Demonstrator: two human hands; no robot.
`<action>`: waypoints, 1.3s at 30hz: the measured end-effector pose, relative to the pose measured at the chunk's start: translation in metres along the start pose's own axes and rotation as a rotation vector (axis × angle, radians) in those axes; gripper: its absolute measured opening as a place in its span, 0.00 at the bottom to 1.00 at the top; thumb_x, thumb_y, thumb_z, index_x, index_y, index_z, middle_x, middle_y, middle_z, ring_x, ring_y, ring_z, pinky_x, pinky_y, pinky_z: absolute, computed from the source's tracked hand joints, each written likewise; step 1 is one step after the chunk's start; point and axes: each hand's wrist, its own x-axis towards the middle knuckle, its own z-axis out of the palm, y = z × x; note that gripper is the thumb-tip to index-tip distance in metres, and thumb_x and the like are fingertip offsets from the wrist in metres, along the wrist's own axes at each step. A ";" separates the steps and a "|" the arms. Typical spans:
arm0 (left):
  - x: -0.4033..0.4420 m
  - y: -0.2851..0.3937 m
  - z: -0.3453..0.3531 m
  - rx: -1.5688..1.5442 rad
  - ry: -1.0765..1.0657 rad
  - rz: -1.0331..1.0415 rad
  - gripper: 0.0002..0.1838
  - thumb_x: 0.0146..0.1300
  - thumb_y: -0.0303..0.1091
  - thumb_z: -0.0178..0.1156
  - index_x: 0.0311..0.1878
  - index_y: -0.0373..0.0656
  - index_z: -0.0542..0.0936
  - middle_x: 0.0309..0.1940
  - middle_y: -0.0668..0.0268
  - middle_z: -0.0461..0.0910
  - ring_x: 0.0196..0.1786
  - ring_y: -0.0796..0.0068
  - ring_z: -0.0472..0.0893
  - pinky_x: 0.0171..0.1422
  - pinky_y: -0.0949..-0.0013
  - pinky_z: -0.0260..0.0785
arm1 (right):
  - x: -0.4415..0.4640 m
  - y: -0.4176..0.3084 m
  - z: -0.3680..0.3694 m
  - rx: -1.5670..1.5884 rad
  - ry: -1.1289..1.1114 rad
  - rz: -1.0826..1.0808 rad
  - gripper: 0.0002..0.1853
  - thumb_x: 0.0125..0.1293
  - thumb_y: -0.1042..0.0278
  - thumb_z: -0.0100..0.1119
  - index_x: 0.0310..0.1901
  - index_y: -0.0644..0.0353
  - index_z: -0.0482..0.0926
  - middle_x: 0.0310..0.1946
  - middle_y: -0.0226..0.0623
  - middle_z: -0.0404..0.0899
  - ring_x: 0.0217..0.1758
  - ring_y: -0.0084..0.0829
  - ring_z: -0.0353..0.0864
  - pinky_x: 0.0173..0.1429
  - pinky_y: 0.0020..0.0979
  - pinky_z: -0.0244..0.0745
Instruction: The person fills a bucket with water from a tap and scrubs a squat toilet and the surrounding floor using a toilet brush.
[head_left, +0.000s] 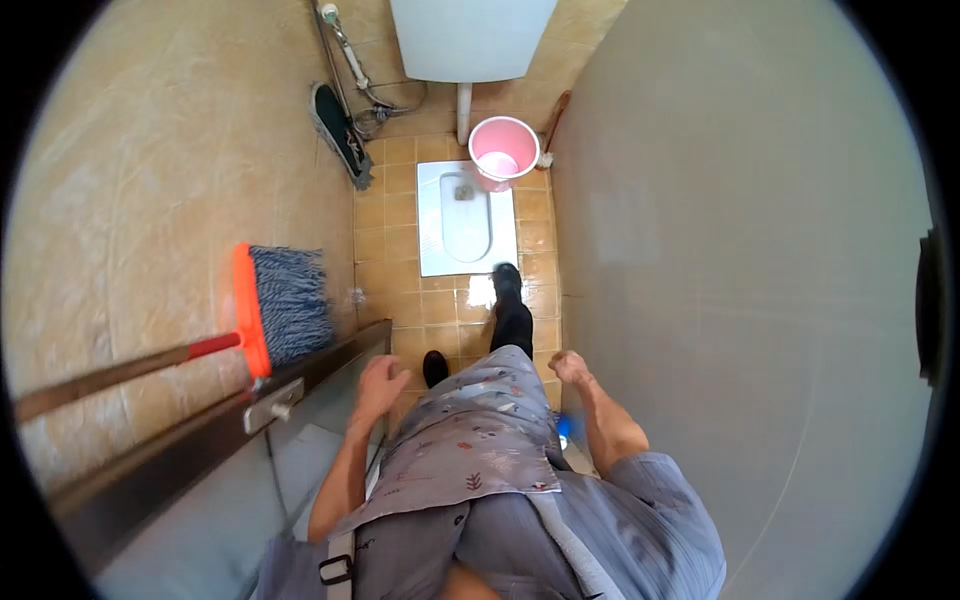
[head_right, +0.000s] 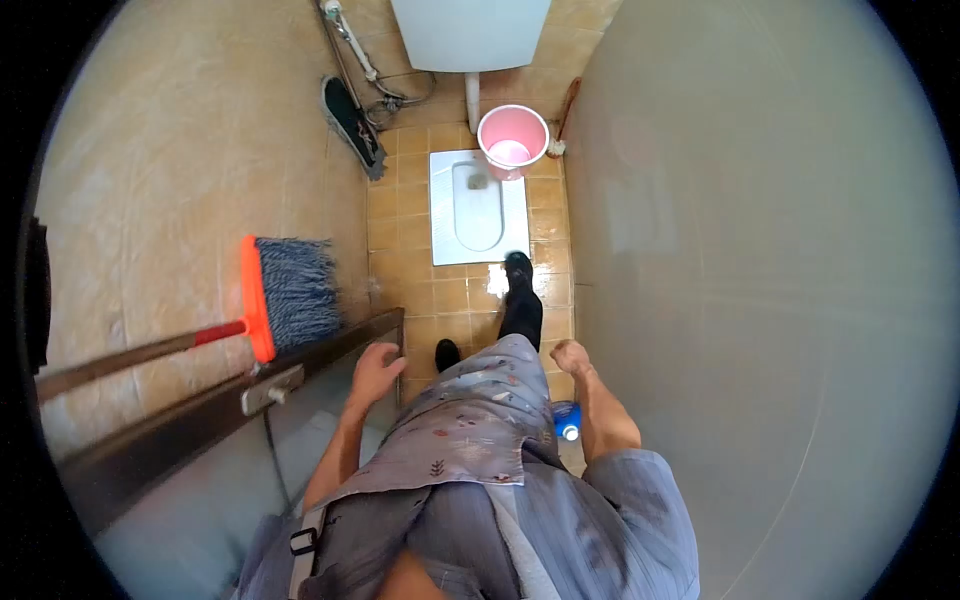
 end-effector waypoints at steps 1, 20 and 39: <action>-0.013 -0.009 0.004 -0.022 0.009 -0.130 0.20 0.56 0.42 0.63 0.49 0.41 0.81 0.49 0.50 0.79 0.53 0.56 0.79 0.58 0.58 0.70 | 0.000 -0.020 -0.024 0.058 -0.001 0.052 0.22 0.59 0.50 0.57 0.46 0.60 0.83 0.46 0.52 0.82 0.53 0.39 0.81 0.63 0.33 0.70; 0.105 0.103 0.145 -0.370 0.077 -1.040 0.16 0.59 0.36 0.65 0.48 0.37 0.80 0.42 0.58 0.81 0.43 0.69 0.82 0.41 0.67 0.76 | 0.574 -0.014 -0.244 1.335 0.220 0.492 0.18 0.69 0.59 0.58 0.50 0.67 0.73 0.38 0.45 0.74 0.32 0.35 0.77 0.35 0.32 0.81; 0.042 0.057 0.156 -0.793 0.299 -1.094 0.15 0.60 0.36 0.63 0.44 0.35 0.81 0.35 0.64 0.82 0.36 0.76 0.79 0.40 0.72 0.74 | 0.306 -0.165 -0.072 1.229 -0.212 0.391 0.10 0.65 0.74 0.53 0.46 0.68 0.76 0.31 0.43 0.81 0.23 0.32 0.80 0.23 0.31 0.78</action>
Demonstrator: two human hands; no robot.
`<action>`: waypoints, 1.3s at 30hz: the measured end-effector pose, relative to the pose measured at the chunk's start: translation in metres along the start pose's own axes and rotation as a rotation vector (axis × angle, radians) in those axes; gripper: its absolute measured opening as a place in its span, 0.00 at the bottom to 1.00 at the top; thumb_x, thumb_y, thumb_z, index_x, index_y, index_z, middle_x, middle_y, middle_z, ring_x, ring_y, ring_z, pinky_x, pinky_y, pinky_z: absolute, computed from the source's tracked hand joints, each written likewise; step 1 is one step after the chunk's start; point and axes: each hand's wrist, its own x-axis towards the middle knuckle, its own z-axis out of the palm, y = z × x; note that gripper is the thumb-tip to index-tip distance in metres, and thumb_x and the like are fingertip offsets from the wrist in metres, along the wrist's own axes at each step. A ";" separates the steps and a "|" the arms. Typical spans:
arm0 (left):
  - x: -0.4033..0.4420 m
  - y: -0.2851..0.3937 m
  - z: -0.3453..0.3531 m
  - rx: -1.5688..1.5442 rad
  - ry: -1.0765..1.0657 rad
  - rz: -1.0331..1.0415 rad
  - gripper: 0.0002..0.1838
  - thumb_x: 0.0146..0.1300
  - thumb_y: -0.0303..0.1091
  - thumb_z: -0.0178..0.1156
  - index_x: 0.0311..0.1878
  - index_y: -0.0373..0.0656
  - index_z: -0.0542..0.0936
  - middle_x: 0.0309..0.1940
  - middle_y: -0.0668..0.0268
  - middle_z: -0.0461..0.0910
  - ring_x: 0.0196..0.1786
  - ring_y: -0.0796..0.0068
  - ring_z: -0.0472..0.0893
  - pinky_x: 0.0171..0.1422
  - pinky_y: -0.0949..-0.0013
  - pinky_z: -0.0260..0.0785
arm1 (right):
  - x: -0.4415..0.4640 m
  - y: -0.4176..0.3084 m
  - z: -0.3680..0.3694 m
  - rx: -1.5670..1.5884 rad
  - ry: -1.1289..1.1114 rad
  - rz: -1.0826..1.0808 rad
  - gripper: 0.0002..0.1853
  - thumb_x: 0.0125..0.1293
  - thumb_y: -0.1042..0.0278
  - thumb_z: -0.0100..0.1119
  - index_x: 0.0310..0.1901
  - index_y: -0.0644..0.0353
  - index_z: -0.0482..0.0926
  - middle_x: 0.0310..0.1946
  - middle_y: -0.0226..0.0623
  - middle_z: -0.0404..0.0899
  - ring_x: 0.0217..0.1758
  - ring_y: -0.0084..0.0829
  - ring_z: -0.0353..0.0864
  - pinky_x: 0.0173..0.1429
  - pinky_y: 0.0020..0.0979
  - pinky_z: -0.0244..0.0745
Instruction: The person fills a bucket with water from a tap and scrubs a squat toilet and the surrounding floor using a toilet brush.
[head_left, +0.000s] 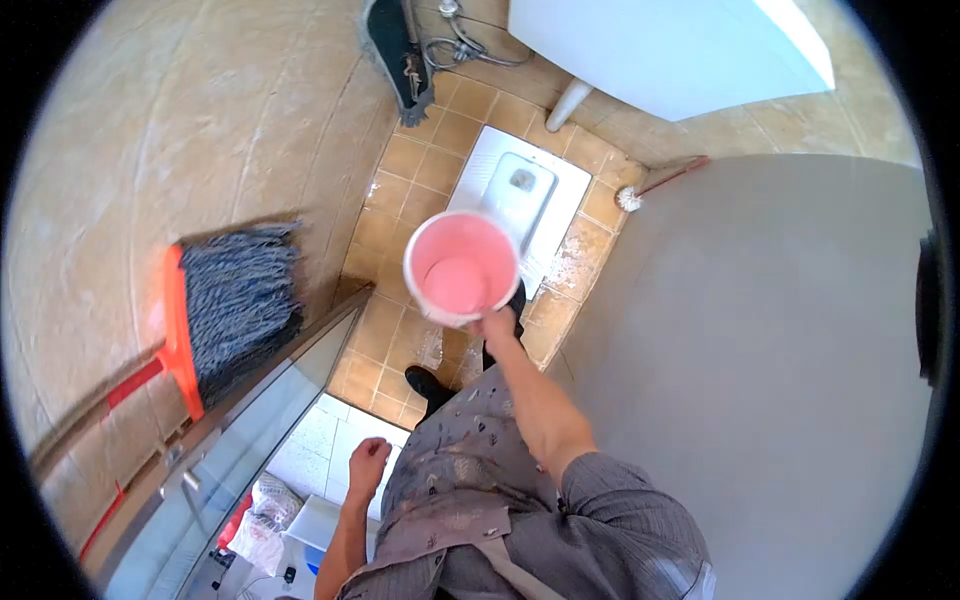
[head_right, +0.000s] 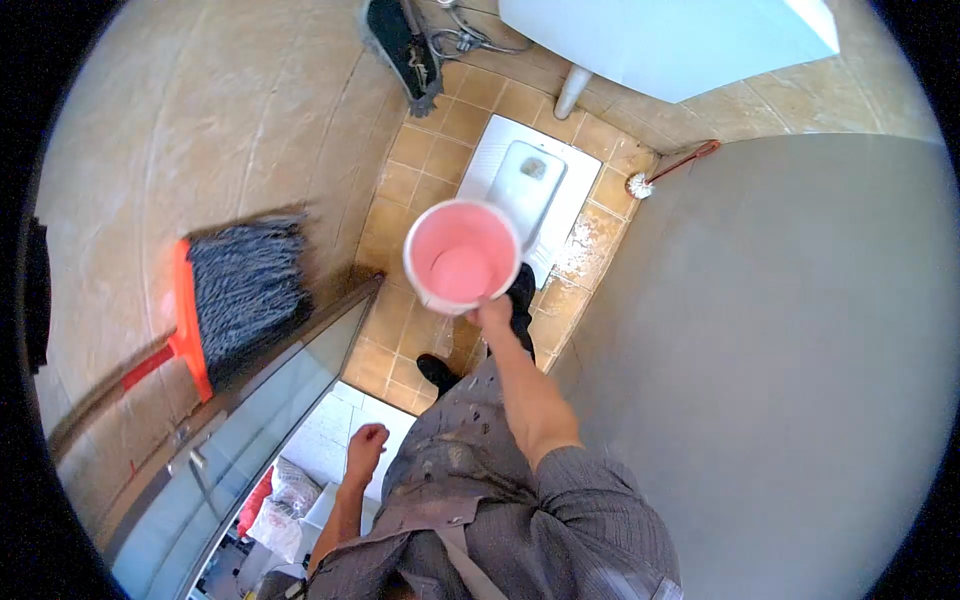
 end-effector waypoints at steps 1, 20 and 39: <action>0.016 -0.001 -0.016 -0.067 -0.013 0.026 0.16 0.60 0.37 0.63 0.46 0.35 0.79 0.36 0.64 0.81 0.37 0.75 0.79 0.40 0.71 0.75 | -0.009 -0.007 0.028 -0.015 -0.063 -0.021 0.13 0.64 0.76 0.53 0.49 0.70 0.75 0.33 0.45 0.81 0.23 0.33 0.81 0.22 0.32 0.78; 0.015 -0.174 -0.068 -1.269 0.203 -0.160 0.18 0.63 0.27 0.53 0.55 0.30 0.70 0.47 0.49 0.78 0.45 0.53 0.83 0.48 0.51 0.82 | -0.212 0.117 0.153 -0.877 -0.790 0.202 0.17 0.62 0.67 0.60 0.48 0.70 0.73 0.30 0.41 0.81 0.24 0.30 0.82 0.26 0.29 0.81; -0.090 -0.331 -0.076 -1.815 1.277 -0.410 0.18 0.51 0.23 0.60 0.47 0.37 0.74 0.37 0.59 0.81 0.33 0.63 0.84 0.27 0.61 0.79 | -0.255 0.248 0.272 -1.903 -1.188 0.344 0.07 0.68 0.63 0.56 0.41 0.55 0.75 0.31 0.33 0.80 0.33 0.27 0.81 0.37 0.30 0.78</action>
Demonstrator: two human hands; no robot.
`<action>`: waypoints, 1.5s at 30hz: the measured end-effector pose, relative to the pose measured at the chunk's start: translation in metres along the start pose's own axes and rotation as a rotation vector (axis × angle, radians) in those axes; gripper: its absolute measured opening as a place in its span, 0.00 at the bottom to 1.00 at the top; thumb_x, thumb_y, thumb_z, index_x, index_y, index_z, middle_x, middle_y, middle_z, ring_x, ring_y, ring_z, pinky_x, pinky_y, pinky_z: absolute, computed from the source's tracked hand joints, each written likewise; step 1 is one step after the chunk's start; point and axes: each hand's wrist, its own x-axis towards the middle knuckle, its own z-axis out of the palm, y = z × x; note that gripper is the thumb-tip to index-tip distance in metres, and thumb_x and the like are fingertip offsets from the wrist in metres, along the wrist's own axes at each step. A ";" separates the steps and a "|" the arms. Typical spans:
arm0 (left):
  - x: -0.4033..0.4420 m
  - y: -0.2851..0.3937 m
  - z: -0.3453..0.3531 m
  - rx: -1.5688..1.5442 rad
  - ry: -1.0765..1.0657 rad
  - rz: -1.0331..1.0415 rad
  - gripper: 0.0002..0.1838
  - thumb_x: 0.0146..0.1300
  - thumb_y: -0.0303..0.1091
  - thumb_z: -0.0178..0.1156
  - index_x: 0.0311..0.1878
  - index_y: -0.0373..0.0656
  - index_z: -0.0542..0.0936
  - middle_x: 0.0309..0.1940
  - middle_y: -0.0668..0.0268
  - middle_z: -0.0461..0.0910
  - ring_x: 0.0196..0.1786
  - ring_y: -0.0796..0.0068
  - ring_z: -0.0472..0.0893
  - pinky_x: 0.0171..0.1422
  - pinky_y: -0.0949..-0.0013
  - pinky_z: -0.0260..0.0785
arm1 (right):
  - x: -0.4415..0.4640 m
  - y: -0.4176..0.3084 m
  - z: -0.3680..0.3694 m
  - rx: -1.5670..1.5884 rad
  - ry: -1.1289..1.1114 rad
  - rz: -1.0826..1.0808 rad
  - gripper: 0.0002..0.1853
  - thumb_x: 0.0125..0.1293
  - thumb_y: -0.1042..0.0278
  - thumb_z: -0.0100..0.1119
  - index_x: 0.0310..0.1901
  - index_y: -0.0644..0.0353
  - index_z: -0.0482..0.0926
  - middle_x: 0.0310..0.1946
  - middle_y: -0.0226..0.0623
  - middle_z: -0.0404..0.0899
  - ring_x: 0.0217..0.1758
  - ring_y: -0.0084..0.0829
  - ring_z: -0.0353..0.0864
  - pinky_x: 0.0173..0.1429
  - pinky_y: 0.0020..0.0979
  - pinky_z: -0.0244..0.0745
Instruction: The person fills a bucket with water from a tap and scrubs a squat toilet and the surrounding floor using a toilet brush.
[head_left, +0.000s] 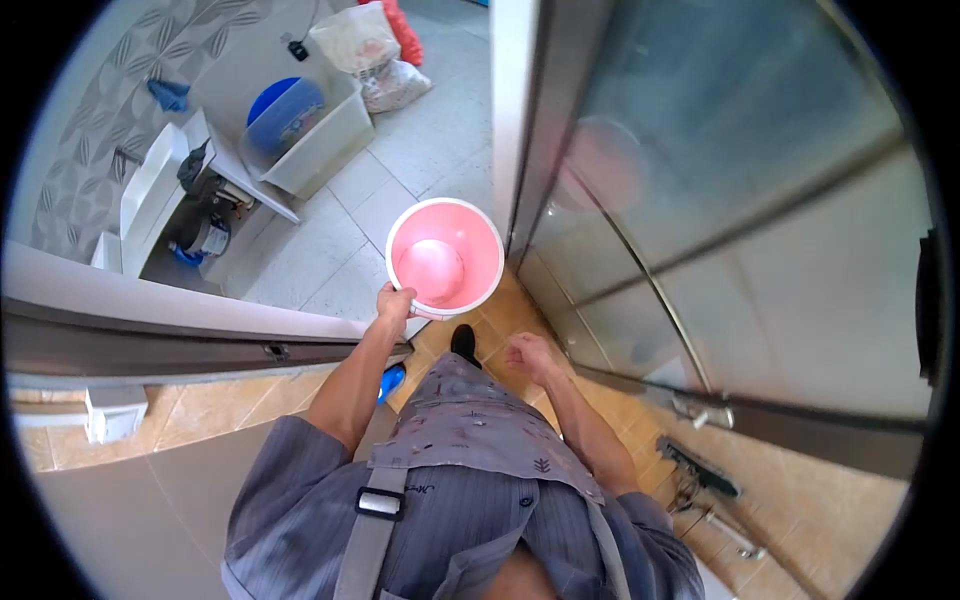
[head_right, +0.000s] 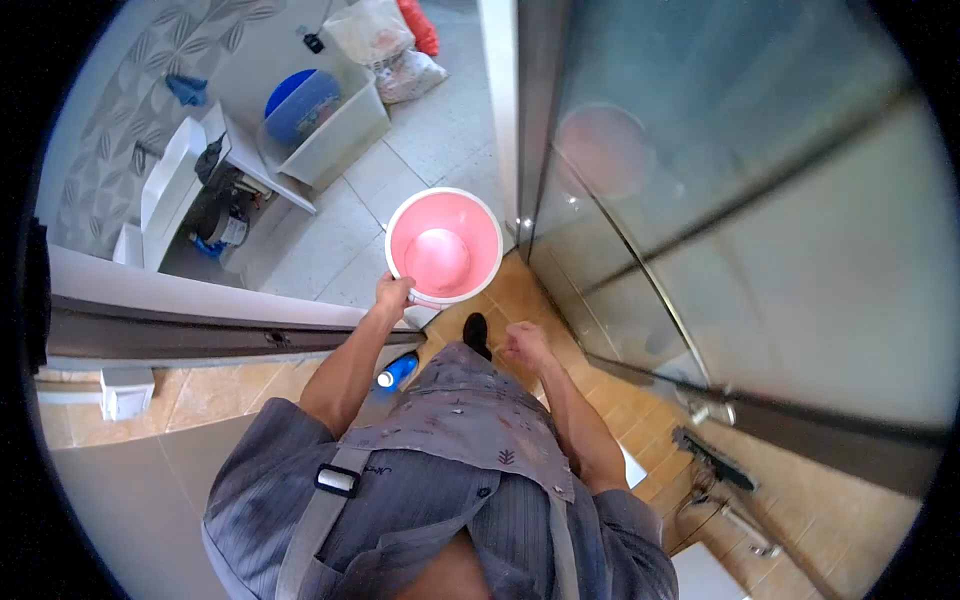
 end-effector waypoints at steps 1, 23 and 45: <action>0.025 0.006 -0.007 -0.024 0.014 -0.013 0.18 0.51 0.23 0.60 0.47 0.37 0.74 0.37 0.59 0.81 0.33 0.63 0.84 0.27 0.61 0.79 | 0.011 -0.014 0.013 -0.028 -0.004 0.010 0.07 0.68 0.63 0.56 0.41 0.55 0.75 0.31 0.33 0.80 0.33 0.27 0.81 0.37 0.30 0.78; 0.277 0.247 -0.034 -0.356 0.001 0.034 0.22 0.54 0.24 0.59 0.54 0.35 0.71 0.44 0.56 0.79 0.39 0.61 0.84 0.39 0.55 0.81 | 0.313 -0.295 0.180 -0.500 -0.134 -0.044 0.08 0.62 0.66 0.57 0.36 0.63 0.79 0.27 0.43 0.81 0.33 0.40 0.83 0.35 0.37 0.78; 0.614 0.556 0.129 -0.133 -0.411 -0.140 0.17 0.54 0.26 0.63 0.47 0.38 0.73 0.33 0.59 0.81 0.28 0.66 0.83 0.29 0.60 0.82 | 0.453 -0.513 0.124 -1.055 0.608 -0.188 0.16 0.56 0.58 0.52 0.25 0.63 0.81 0.23 0.50 0.81 0.29 0.48 0.82 0.37 0.46 0.77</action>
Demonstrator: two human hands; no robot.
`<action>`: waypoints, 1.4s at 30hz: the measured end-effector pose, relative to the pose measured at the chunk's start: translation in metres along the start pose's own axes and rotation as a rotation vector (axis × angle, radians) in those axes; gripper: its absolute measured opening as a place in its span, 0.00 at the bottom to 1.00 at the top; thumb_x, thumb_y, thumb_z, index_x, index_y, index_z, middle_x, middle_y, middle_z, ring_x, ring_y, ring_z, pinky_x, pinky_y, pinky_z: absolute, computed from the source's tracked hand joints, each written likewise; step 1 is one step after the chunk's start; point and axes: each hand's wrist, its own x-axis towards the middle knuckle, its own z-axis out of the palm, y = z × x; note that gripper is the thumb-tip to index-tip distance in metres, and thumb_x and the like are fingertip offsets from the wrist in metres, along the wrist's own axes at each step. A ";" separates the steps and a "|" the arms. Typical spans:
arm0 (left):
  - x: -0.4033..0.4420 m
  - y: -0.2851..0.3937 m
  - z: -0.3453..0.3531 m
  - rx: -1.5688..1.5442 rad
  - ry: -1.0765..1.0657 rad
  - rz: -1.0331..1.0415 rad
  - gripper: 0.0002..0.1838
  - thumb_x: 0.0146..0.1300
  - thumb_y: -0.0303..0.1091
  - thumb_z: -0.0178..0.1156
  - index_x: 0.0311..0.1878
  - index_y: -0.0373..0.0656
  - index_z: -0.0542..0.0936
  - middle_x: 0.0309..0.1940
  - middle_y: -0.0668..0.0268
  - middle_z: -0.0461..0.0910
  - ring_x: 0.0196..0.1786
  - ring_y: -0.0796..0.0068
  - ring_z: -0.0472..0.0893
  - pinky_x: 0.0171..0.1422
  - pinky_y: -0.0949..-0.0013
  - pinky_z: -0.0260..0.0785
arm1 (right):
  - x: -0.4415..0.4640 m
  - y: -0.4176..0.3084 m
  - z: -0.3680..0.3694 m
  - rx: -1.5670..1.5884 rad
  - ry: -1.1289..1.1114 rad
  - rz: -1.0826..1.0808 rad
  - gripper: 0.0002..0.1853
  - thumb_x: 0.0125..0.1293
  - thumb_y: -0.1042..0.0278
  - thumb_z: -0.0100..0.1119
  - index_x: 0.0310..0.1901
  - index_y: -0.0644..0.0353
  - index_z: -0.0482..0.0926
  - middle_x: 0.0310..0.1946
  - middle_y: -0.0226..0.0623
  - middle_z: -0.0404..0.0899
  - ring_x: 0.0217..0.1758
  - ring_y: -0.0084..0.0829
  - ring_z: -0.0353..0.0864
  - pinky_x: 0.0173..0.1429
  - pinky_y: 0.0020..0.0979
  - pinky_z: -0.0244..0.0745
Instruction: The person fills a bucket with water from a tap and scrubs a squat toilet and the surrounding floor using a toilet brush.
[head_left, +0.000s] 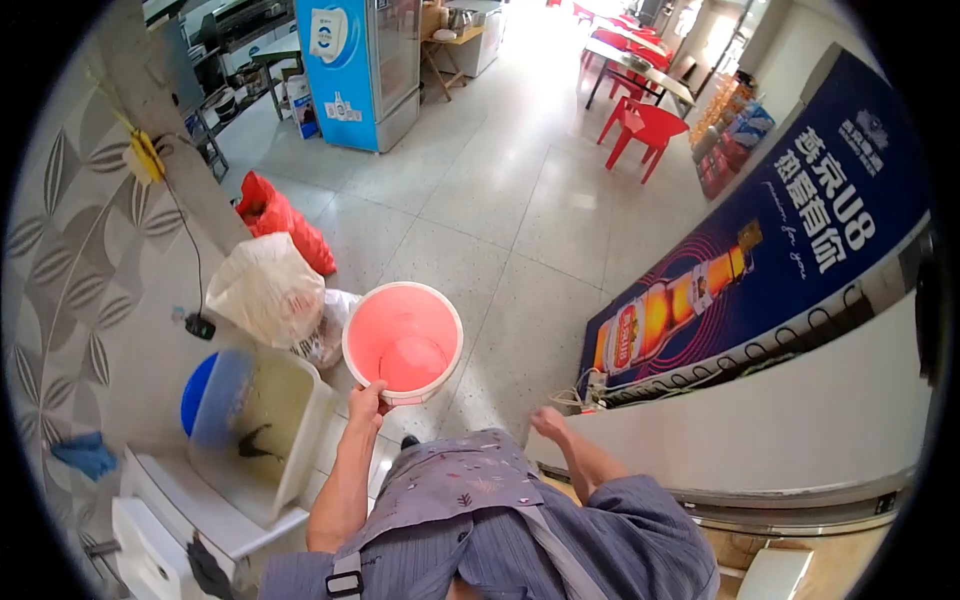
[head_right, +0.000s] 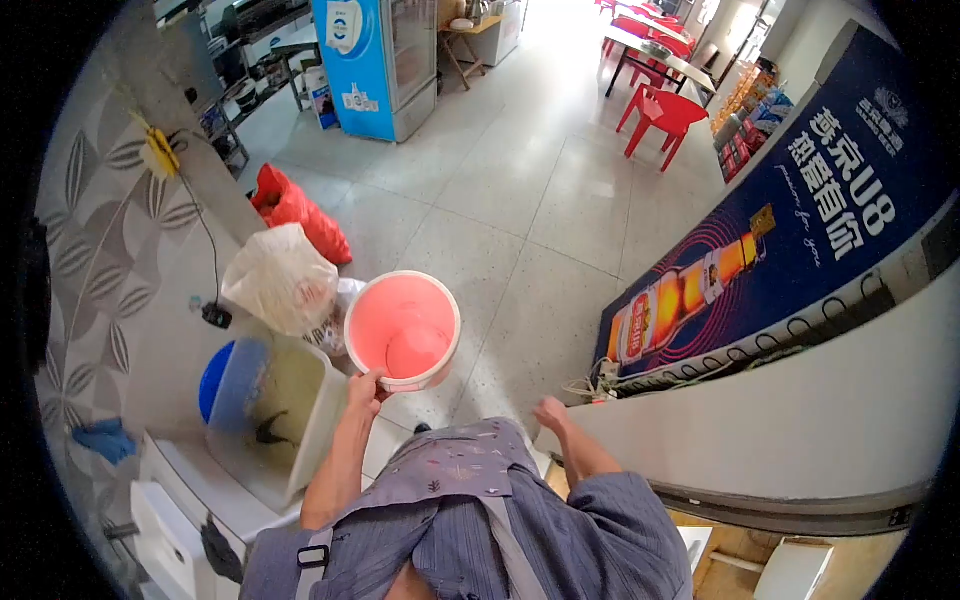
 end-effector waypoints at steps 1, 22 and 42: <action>0.017 0.016 0.003 0.002 -0.043 0.004 0.17 0.54 0.26 0.63 0.48 0.38 0.74 0.32 0.60 0.81 0.28 0.67 0.83 0.29 0.61 0.82 | -0.012 0.003 -0.001 0.078 -0.049 0.076 0.16 0.57 0.58 0.52 0.22 0.63 0.80 0.19 0.46 0.79 0.23 0.42 0.80 0.30 0.42 0.76; 0.351 0.277 0.158 -0.233 0.000 -0.008 0.18 0.56 0.25 0.62 0.51 0.39 0.73 0.40 0.58 0.80 0.34 0.63 0.83 0.34 0.59 0.82 | 0.524 -0.178 -0.188 0.015 0.040 -0.138 0.17 0.59 0.57 0.54 0.39 0.63 0.83 0.32 0.50 0.84 0.39 0.50 0.84 0.44 0.45 0.78; 0.699 0.613 0.195 -0.426 0.190 0.099 0.20 0.55 0.28 0.65 0.51 0.39 0.75 0.41 0.59 0.80 0.38 0.64 0.83 0.37 0.57 0.82 | 0.884 -0.333 -0.291 -0.582 -0.585 -0.596 0.04 0.47 0.65 0.61 0.21 0.51 0.81 0.25 0.35 0.83 0.34 0.37 0.84 0.30 0.38 0.77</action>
